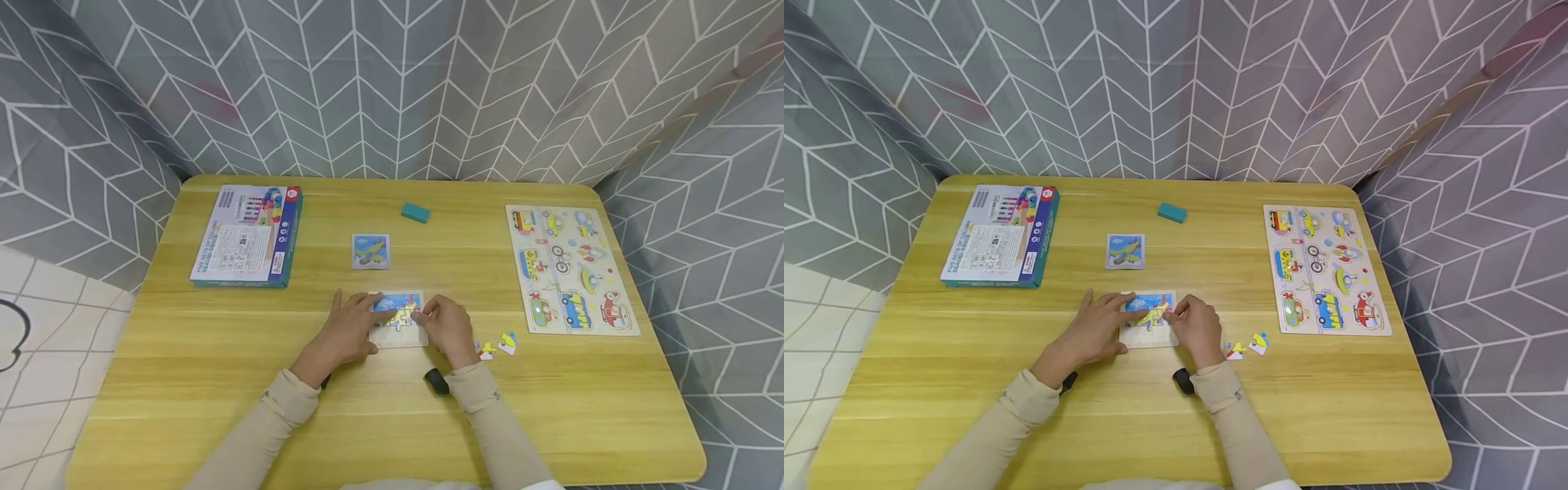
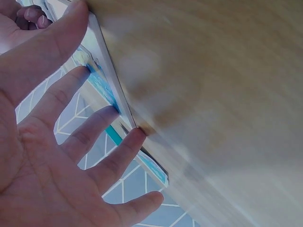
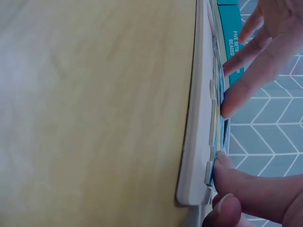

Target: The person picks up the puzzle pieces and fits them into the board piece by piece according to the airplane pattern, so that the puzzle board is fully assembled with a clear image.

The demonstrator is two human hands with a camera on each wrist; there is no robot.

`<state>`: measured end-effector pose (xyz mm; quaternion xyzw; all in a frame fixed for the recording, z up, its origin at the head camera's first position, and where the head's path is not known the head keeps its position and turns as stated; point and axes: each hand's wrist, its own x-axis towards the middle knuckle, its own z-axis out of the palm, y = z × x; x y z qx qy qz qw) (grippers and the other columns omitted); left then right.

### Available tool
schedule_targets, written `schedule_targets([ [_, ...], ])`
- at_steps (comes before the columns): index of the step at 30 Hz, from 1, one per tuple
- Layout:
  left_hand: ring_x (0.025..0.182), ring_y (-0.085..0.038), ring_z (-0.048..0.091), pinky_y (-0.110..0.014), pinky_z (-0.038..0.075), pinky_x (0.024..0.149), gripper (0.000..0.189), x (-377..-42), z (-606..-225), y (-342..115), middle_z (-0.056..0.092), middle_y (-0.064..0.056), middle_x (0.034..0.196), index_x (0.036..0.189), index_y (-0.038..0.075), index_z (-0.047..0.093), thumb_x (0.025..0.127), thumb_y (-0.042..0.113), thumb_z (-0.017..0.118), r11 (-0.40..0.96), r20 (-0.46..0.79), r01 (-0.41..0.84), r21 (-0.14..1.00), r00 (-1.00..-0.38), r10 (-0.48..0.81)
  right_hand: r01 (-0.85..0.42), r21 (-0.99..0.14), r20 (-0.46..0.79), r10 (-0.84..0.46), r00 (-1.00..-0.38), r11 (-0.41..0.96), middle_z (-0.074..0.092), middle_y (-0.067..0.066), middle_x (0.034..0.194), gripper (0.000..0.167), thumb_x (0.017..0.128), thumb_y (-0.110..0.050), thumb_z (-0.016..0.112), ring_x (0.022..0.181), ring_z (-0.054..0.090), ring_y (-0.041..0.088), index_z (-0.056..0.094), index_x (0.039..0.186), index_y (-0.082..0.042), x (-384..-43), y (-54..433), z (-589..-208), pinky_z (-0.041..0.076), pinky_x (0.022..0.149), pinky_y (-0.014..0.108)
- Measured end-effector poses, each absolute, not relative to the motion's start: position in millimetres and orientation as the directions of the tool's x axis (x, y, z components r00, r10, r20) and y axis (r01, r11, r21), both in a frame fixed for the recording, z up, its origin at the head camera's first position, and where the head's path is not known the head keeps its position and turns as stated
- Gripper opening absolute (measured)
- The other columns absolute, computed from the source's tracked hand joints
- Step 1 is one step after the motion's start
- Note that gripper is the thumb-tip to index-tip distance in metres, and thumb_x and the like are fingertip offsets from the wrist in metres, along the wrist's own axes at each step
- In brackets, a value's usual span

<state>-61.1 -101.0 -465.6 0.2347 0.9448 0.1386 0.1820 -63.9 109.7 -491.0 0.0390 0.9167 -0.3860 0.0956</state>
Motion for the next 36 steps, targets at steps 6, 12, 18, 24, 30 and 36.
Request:
schedule_targets([
  [6, 0.142, -0.032, 0.034, -0.070, 0.008, 0.114, 0.071, -60.0, -465.7, -101.3, 0.040, -0.008, 0.156, 0.142, 0.028, 0.059, 0.077, 0.026, 0.088, 0.853, -0.276, 0.391, 0.345, -0.827, 0.491, 0.170, -0.695, -0.189, 0.050, -0.981, 0.699, 0.059, 0.002, 0.066, 0.024, 0.091, -0.028, 0.075, 0.044, 0.049, 0.015, 0.068, 0.091, -0.005, -59.7, 117.5, -488.7, 0.038, 0.042, 0.027],
  [12, 0.143, -0.033, 0.033, -0.070, 0.006, 0.114, 0.071, -60.7, -466.7, -101.6, 0.039, -0.008, 0.156, 0.142, 0.028, 0.059, 0.078, 0.026, 0.088, 0.851, -0.276, 0.386, 0.355, -0.827, 0.490, 0.160, -0.705, -0.176, 0.048, -0.983, 0.691, 0.065, 0.004, 0.074, 0.019, 0.090, -0.022, 0.076, 0.056, 0.055, 0.018, 0.073, 0.094, -0.004, -53.5, 143.9, -480.9, 0.044, 0.050, 0.030],
  [18, 0.143, -0.033, 0.033, -0.070, 0.006, 0.114, 0.071, -61.2, -467.2, -100.7, 0.039, -0.007, 0.157, 0.143, 0.029, 0.058, 0.078, 0.026, 0.087, 0.855, -0.283, 0.377, 0.356, -0.829, 0.483, 0.147, -0.703, -0.200, 0.005, -0.980, 0.696, 0.064, 0.003, 0.081, 0.018, 0.085, -0.011, 0.079, 0.074, 0.058, 0.020, 0.074, 0.099, -0.003, -43.1, 167.7, -474.1, 0.047, 0.065, 0.032],
  [24, 0.143, -0.033, 0.033, -0.070, 0.005, 0.113, 0.072, -61.8, -467.6, -101.5, 0.039, -0.007, 0.157, 0.143, 0.027, 0.058, 0.078, 0.026, 0.087, 0.855, -0.281, 0.376, 0.357, -0.830, 0.482, 0.146, -0.687, -0.249, -0.042, -0.968, 0.712, 0.064, 0.002, 0.084, 0.028, 0.077, -0.011, 0.087, 0.074, 0.057, 0.018, 0.074, 0.101, -0.005, -36.0, 170.7, -474.9, 0.047, 0.068, 0.032],
  [30, 0.143, -0.031, 0.034, -0.070, 0.005, 0.113, 0.079, -61.8, -468.9, -104.2, 0.040, -0.007, 0.156, 0.147, 0.022, 0.053, 0.076, 0.027, 0.089, 0.845, -0.257, 0.378, 0.378, -0.834, 0.488, 0.107, -0.648, -0.244, -0.073, -0.967, 0.754, 0.062, 0.001, 0.084, 0.032, 0.074, -0.012, 0.089, 0.069, 0.052, 0.016, 0.074, 0.101, -0.007, -30.3, 164.1, -479.7, 0.045, 0.064, 0.033],
  [36, 0.142, -0.031, 0.035, -0.070, 0.005, 0.113, 0.081, -61.8, -469.9, -105.1, 0.041, -0.006, 0.155, 0.148, 0.021, 0.052, 0.076, 0.027, 0.089, 0.840, -0.246, 0.377, 0.390, -0.837, 0.490, 0.075, -0.630, -0.210, -0.077, -0.975, 0.773, 0.061, 0.001, 0.083, 0.029, 0.072, -0.011, 0.090, 0.067, 0.050, 0.016, 0.073, 0.095, -0.008, -27.7, 160.8, -481.0, 0.044, 0.062, 0.032],
])
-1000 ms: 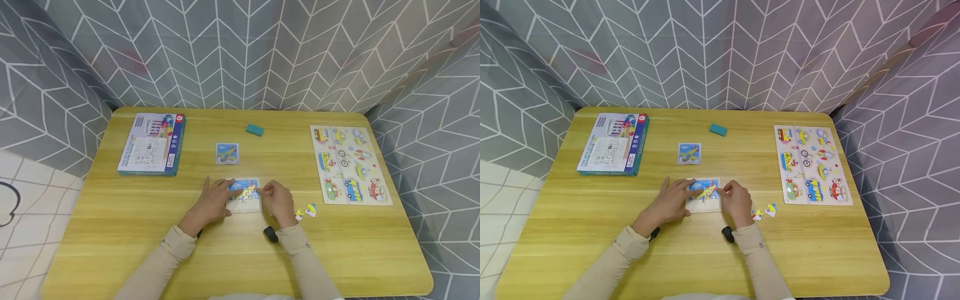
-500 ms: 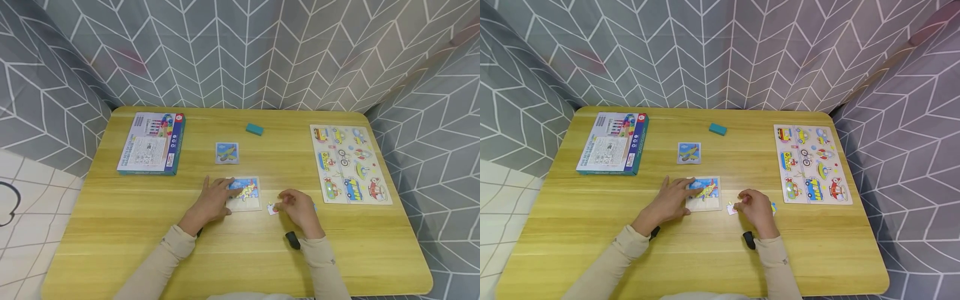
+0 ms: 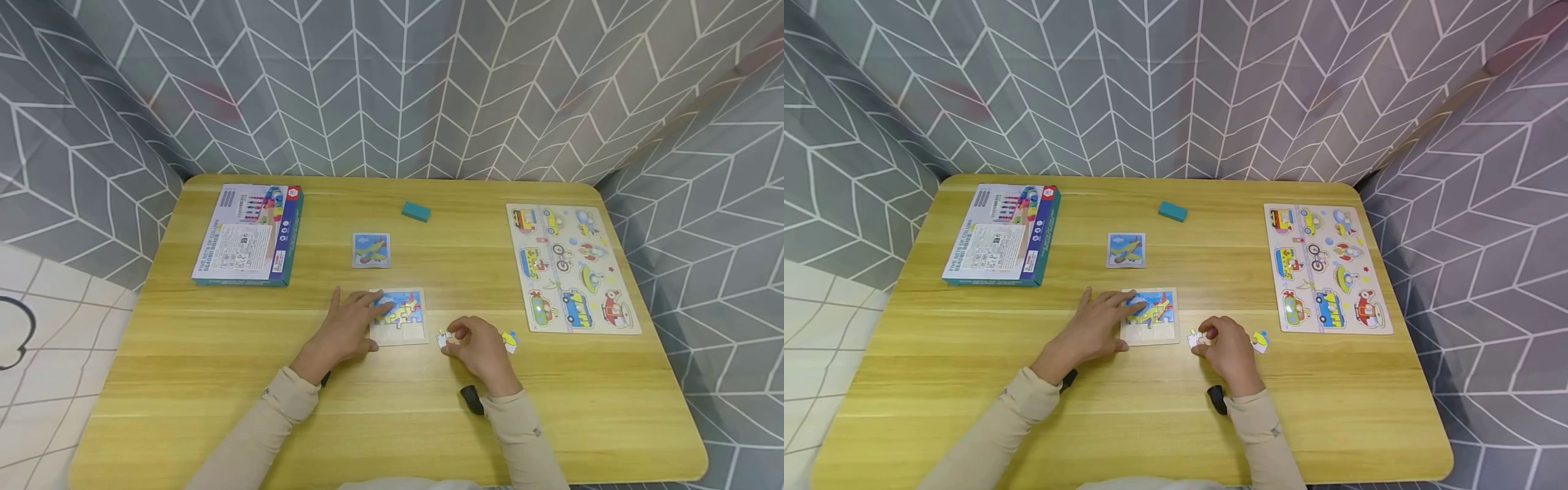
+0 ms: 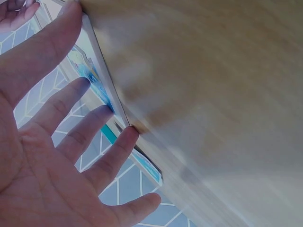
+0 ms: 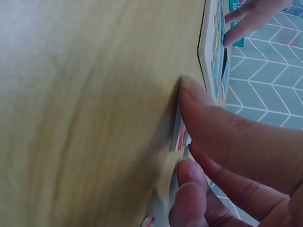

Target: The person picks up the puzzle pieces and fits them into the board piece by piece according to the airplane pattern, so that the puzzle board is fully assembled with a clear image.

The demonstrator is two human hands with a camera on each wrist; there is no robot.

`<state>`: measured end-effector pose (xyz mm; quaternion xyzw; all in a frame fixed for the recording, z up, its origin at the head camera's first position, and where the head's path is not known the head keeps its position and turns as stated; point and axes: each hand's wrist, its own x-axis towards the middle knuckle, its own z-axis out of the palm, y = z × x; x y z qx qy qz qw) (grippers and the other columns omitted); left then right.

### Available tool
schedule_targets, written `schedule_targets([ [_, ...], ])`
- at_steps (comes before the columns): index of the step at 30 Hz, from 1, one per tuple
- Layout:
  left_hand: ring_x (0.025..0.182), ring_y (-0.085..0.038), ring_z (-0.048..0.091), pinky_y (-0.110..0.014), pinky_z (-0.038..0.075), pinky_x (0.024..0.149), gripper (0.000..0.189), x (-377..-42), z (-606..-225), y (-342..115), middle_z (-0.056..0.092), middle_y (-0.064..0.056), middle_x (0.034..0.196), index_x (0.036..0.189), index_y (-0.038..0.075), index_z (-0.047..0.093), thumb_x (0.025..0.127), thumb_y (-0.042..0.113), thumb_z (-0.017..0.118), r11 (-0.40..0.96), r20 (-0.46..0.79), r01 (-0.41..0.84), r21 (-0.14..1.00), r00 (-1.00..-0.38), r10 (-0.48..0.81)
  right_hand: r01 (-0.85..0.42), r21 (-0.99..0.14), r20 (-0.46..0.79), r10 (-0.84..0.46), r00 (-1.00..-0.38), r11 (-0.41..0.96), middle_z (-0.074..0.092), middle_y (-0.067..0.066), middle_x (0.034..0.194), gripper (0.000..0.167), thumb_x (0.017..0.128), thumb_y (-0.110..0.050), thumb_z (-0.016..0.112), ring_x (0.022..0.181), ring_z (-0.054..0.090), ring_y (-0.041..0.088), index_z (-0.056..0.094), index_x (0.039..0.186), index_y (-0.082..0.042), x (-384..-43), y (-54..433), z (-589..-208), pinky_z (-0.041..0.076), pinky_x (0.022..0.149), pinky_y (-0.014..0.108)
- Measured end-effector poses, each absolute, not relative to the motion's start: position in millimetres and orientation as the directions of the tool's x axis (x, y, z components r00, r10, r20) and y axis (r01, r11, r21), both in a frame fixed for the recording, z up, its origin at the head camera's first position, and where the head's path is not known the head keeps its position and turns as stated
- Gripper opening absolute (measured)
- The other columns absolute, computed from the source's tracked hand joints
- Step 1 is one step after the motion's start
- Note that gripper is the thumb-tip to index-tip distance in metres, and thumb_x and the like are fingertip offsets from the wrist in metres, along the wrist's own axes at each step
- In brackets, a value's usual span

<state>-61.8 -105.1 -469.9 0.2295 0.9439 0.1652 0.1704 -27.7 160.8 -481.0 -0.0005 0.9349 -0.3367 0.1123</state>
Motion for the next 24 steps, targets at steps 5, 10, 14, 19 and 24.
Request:
schedule_targets([
  [5, 0.142, -0.031, 0.035, -0.070, 0.005, 0.113, 0.082, -61.6, -470.7, -105.1, 0.041, -0.006, 0.156, 0.148, 0.021, 0.052, 0.076, 0.027, 0.089, 0.842, -0.249, 0.373, 0.390, -0.837, 0.486, 0.067, -0.620, -0.205, -0.079, -0.976, 0.781, 0.060, 0.003, 0.085, 0.028, 0.072, -0.010, 0.090, 0.068, 0.049, 0.017, 0.072, 0.094, -0.007, -27.1, 160.2, -481.4, 0.042, 0.062, 0.032],
  [10, 0.142, -0.031, 0.035, -0.070, 0.006, 0.113, 0.084, -61.5, -471.1, -104.9, 0.041, -0.006, 0.155, 0.149, 0.019, 0.051, 0.075, 0.027, 0.090, 0.843, -0.238, 0.373, 0.388, -0.843, 0.482, 0.079, -0.620, -0.212, -0.070, -0.975, 0.780, 0.060, 0.004, 0.086, 0.029, 0.072, -0.010, 0.090, 0.068, 0.048, 0.017, 0.070, 0.092, -0.007, -27.6, 160.2, -480.7, 0.041, 0.062, 0.032],
  [14, 0.141, -0.031, 0.036, -0.070, 0.008, 0.113, 0.091, -61.1, -471.1, -104.8, 0.042, -0.006, 0.155, 0.151, 0.013, 0.046, 0.074, 0.029, 0.091, 0.847, -0.230, 0.375, 0.376, -0.848, 0.477, 0.102, -0.633, -0.230, -0.061, -0.971, 0.768, 0.061, 0.002, 0.085, 0.030, 0.072, -0.009, 0.090, 0.069, 0.051, 0.016, 0.068, 0.092, -0.008, -28.3, 159.6, -480.5, 0.043, 0.063, 0.032],
  [19, 0.142, -0.030, 0.036, -0.070, 0.009, 0.114, 0.095, -60.7, -471.5, -105.1, 0.042, -0.006, 0.155, 0.153, 0.010, 0.042, 0.074, 0.030, 0.090, 0.850, -0.233, 0.376, 0.370, -0.848, 0.476, 0.127, -0.651, -0.254, -0.057, -0.966, 0.748, 0.061, -0.001, 0.082, 0.031, 0.073, -0.008, 0.089, 0.070, 0.055, 0.015, 0.065, 0.092, -0.009, -28.1, 158.4, -481.0, 0.046, 0.064, 0.033],
  [24, 0.142, -0.030, 0.035, -0.069, 0.010, 0.114, 0.093, -60.7, -472.7, -105.5, 0.041, -0.006, 0.155, 0.153, 0.010, 0.043, 0.075, 0.032, 0.090, 0.850, -0.233, 0.377, 0.368, -0.847, 0.477, 0.141, -0.674, -0.258, -0.052, -0.965, 0.725, 0.059, -0.001, 0.079, 0.032, 0.074, -0.005, 0.088, 0.067, 0.053, 0.015, 0.063, 0.094, -0.009, -27.7, 156.9, -482.0, 0.044, 0.063, 0.032],
])
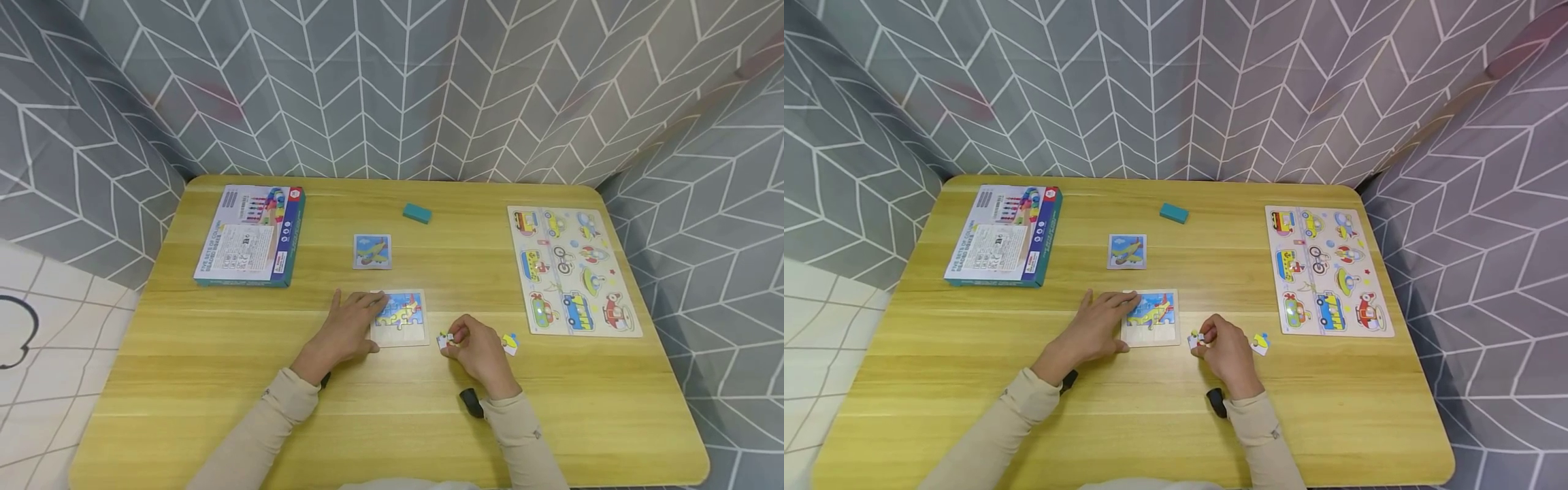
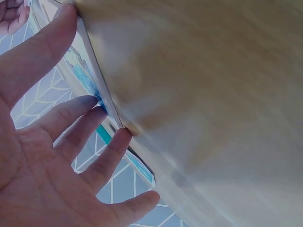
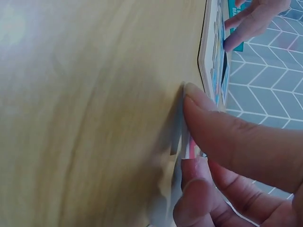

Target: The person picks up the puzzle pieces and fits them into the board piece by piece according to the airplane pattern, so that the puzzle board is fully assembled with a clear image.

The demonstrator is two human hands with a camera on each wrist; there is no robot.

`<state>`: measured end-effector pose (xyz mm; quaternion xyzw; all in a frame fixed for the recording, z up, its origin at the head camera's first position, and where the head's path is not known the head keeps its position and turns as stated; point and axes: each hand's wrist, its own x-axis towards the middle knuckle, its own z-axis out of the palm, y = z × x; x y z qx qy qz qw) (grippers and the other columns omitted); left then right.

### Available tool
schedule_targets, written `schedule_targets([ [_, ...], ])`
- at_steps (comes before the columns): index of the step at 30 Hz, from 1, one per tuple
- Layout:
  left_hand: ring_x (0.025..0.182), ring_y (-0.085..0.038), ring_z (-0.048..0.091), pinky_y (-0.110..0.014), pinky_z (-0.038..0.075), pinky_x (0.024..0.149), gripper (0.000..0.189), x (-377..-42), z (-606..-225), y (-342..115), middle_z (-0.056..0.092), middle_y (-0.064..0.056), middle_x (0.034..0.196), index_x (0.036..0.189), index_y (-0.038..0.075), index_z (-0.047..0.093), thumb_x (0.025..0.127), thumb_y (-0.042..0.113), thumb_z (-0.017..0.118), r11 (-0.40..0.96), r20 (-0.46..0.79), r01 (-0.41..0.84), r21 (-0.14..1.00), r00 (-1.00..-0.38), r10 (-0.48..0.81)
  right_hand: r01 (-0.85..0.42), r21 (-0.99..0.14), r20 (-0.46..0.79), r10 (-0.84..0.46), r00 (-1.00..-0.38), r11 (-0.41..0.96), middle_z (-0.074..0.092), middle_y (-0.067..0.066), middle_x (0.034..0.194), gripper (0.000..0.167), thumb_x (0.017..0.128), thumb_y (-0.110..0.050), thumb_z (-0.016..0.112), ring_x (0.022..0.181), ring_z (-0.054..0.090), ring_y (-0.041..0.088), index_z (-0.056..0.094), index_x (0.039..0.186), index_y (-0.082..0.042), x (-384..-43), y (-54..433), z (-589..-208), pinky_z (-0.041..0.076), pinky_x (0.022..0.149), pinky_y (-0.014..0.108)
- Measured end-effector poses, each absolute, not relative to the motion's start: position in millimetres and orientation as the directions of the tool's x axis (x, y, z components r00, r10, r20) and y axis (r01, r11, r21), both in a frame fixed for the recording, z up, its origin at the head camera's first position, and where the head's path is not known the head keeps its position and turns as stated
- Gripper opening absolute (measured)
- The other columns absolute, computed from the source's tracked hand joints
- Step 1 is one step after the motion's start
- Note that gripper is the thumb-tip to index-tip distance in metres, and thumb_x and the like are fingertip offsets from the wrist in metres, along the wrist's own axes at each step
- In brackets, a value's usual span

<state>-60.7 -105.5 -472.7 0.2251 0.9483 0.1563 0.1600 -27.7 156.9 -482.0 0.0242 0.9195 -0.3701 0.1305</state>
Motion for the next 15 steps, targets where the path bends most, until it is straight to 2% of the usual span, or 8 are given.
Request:
schedule_targets([
  [8, 0.142, -0.030, 0.034, -0.069, 0.010, 0.114, 0.092, -60.9, -475.4, -105.6, 0.040, -0.005, 0.156, 0.152, 0.010, 0.044, 0.075, 0.032, 0.090, 0.846, -0.231, 0.370, 0.383, -0.849, 0.476, 0.118, -0.690, -0.239, -0.071, -0.969, 0.714, 0.060, -0.003, 0.076, 0.026, 0.075, -0.006, 0.087, 0.066, 0.054, 0.013, 0.071, 0.096, -0.007, -27.1, 155.6, -484.4, 0.046, 0.063, 0.031],
  [15, 0.142, -0.031, 0.034, -0.069, 0.010, 0.114, 0.092, -61.8, -475.2, -106.8, 0.041, -0.006, 0.156, 0.151, 0.010, 0.045, 0.074, 0.031, 0.090, 0.840, -0.232, 0.373, 0.394, -0.844, 0.484, 0.096, -0.730, -0.209, -0.087, -0.974, 0.677, 0.062, -0.003, 0.076, 0.012, 0.084, -0.006, 0.080, 0.067, 0.057, 0.012, 0.071, 0.091, -0.009, -26.5, 153.8, -485.7, 0.048, 0.063, 0.030],
])
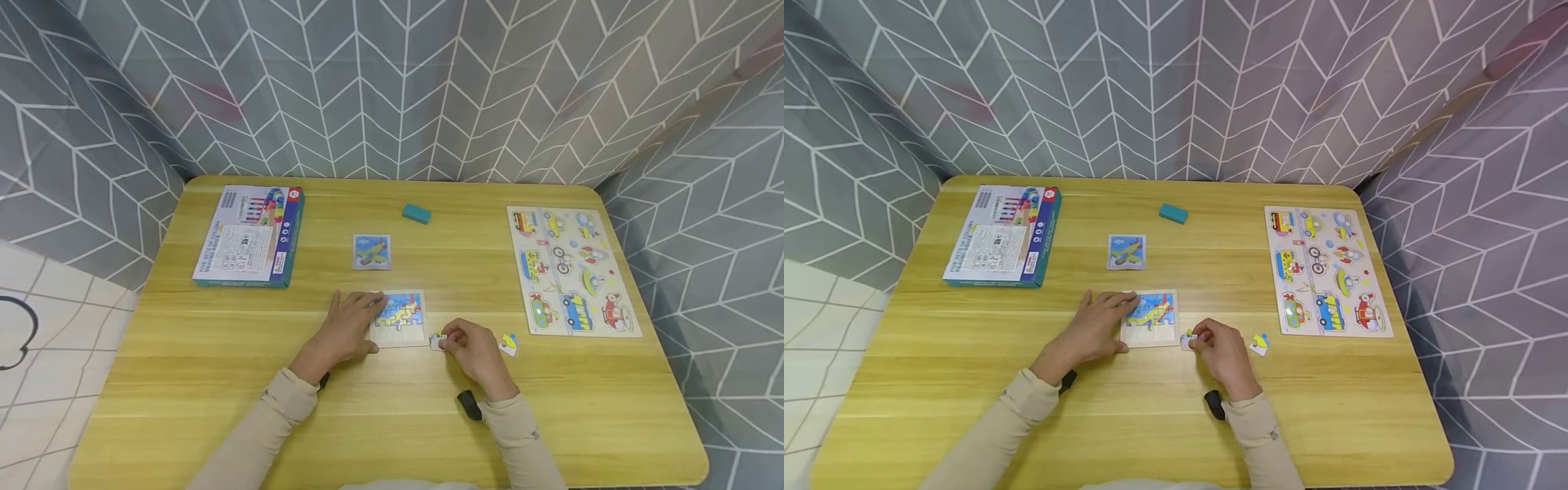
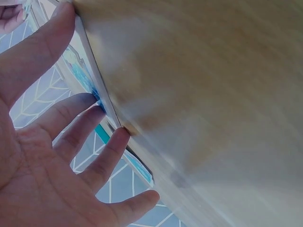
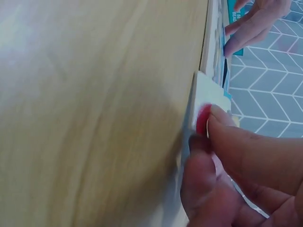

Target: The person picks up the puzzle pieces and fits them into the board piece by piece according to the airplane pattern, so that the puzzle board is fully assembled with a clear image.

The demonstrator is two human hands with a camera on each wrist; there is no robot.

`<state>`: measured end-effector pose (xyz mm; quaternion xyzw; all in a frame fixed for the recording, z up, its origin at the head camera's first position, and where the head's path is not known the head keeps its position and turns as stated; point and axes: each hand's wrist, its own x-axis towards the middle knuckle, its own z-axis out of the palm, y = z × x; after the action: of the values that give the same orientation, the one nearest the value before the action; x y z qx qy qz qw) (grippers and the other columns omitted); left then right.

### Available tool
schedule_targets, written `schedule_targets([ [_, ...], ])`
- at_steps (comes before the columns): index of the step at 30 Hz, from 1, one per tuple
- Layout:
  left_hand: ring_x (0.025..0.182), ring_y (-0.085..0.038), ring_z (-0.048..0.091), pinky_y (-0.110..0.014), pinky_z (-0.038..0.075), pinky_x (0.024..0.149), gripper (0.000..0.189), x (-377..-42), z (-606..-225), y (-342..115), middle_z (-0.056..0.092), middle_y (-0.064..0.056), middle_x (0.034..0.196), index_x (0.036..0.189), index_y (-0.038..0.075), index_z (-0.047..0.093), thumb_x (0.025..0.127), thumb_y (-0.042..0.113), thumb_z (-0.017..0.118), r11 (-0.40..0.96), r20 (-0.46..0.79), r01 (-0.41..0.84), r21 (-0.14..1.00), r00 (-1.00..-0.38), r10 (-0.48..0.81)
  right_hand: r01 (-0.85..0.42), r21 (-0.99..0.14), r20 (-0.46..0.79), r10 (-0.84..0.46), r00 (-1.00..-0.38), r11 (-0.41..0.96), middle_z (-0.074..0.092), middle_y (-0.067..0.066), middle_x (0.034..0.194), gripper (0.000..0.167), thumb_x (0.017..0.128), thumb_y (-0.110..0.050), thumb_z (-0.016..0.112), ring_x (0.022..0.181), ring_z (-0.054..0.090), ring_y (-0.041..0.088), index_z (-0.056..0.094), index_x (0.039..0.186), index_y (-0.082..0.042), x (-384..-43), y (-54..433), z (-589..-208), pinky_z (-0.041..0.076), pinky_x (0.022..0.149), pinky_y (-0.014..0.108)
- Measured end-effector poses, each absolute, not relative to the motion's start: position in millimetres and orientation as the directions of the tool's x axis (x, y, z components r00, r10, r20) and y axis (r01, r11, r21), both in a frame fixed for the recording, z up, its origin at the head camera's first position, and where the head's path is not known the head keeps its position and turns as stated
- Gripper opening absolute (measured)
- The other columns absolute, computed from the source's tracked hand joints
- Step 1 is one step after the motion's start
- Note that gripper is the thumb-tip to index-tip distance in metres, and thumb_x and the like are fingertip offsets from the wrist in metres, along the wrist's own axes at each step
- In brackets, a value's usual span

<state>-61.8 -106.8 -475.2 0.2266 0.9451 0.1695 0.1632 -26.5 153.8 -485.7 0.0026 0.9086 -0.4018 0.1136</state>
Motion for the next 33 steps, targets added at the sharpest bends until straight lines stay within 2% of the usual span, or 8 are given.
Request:
schedule_targets([
  [5, 0.142, -0.031, 0.034, -0.070, 0.009, 0.114, 0.092, -62.3, -475.3, -107.2, 0.041, -0.006, 0.155, 0.151, 0.010, 0.045, 0.074, 0.031, 0.090, 0.840, -0.233, 0.370, 0.397, -0.845, 0.482, 0.081, -0.753, -0.201, -0.112, -0.973, 0.653, 0.065, -0.003, 0.076, 0.006, 0.088, -0.009, 0.076, 0.067, 0.058, 0.012, 0.070, 0.087, -0.010, -27.5, 149.5, -483.2, 0.048, 0.063, 0.030],
  [13, 0.142, -0.032, 0.034, -0.069, 0.009, 0.114, 0.092, -62.3, -474.1, -106.6, 0.040, -0.006, 0.156, 0.151, 0.011, 0.045, 0.074, 0.032, 0.090, 0.842, -0.234, 0.361, 0.400, -0.848, 0.475, 0.055, -0.822, -0.177, -0.163, -0.971, 0.566, 0.066, -0.001, 0.075, 0.007, 0.092, -0.012, 0.072, 0.064, 0.060, 0.014, 0.070, 0.088, -0.006, -32.7, 137.2, -482.0, 0.047, 0.059, 0.026],
  [20, 0.141, -0.032, 0.035, -0.069, 0.011, 0.114, 0.091, -61.5, -473.3, -106.8, 0.041, -0.006, 0.155, 0.151, 0.011, 0.046, 0.074, 0.033, 0.090, 0.845, -0.235, 0.362, 0.394, -0.849, 0.473, 0.002, -0.848, -0.142, -0.224, -0.964, 0.530, 0.066, -0.004, 0.075, 0.008, 0.093, -0.013, 0.072, 0.064, 0.056, 0.011, 0.072, 0.093, -0.005, -38.2, 117.4, -490.3, 0.047, 0.059, 0.026],
  [26, 0.141, -0.031, 0.036, -0.070, 0.012, 0.113, 0.092, -61.5, -475.2, -106.7, 0.042, -0.005, 0.155, 0.151, 0.010, 0.046, 0.073, 0.033, 0.091, 0.842, -0.220, 0.367, 0.395, -0.852, 0.475, -0.063, -0.867, -0.083, -0.268, -0.960, 0.494, 0.069, -0.002, 0.077, 0.008, 0.093, -0.011, 0.072, 0.066, 0.060, 0.009, 0.072, 0.091, -0.004, -42.0, 96.4, -496.8, 0.049, 0.062, 0.026],
  [33, 0.141, -0.031, 0.035, -0.071, 0.013, 0.112, 0.092, -61.5, -476.0, -106.3, 0.041, -0.005, 0.155, 0.151, 0.011, 0.046, 0.074, 0.034, 0.090, 0.847, -0.222, 0.377, 0.374, -0.851, 0.476, -0.111, -0.851, -0.044, -0.280, -0.959, 0.514, 0.068, -0.003, 0.075, 0.009, 0.092, -0.010, 0.073, 0.064, 0.061, 0.007, 0.072, 0.090, -0.001, -44.4, 81.1, -500.7, 0.049, 0.062, 0.025],
])
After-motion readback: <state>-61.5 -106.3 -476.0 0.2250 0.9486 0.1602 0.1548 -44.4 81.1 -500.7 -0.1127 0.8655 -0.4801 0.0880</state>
